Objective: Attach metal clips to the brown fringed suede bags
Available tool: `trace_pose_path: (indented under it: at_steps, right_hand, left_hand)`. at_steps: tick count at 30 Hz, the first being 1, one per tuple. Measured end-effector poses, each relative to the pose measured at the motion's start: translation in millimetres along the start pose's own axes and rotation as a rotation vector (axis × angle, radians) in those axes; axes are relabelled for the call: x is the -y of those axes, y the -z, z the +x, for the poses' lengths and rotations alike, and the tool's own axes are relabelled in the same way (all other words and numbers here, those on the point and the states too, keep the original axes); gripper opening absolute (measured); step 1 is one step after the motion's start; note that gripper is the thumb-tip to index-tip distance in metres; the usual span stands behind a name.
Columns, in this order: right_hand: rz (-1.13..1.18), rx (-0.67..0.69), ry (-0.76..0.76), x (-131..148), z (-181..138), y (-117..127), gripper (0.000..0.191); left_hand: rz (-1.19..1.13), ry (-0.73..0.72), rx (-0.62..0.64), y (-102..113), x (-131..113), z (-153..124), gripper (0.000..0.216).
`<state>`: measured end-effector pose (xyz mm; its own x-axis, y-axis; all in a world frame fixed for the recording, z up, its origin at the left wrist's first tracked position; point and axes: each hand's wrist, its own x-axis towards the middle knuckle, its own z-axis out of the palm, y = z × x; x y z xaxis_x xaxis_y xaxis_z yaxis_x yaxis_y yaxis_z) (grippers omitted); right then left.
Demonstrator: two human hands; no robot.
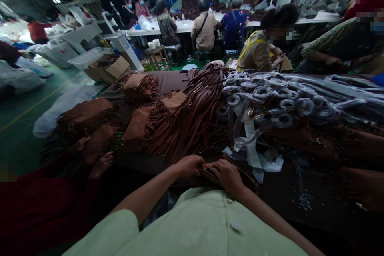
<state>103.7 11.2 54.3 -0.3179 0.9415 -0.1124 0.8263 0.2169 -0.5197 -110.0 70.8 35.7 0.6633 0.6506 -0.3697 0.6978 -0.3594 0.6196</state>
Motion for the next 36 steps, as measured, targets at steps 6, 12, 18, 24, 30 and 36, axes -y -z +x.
trace_pose_path:
  at_steps: [6, 12, 18, 24, 30, 36]
  right_hand:
    - [-0.032, 0.148, -0.204, 23, 40, -31, 0.036]
    - [0.296, 0.060, -0.289, 15, 37, -43, 0.024]
    - [0.147, 0.036, -0.222, 17, 31, -38, 0.023]
    - [-0.056, -0.027, -0.174, 9, 18, -27, 0.019]
    - [-0.175, -0.326, -0.405, -67, -46, 4, 0.017]
    - [-0.047, -0.185, -0.634, -126, -88, 32, 0.031]
  left_hand:
    - [-0.022, 0.004, -0.193, -7, 4, 0, 0.034]
    - [-0.207, 0.022, -0.575, -20, 17, -14, 0.072]
    - [-0.417, 0.011, -0.418, -37, 23, -8, 0.046]
    - [-0.152, -0.121, -0.300, -34, 15, 6, 0.018]
    - [-0.230, 0.082, -0.380, -28, 41, -5, 0.019]
    - [-0.307, -0.026, -0.292, -17, 14, 10, 0.017]
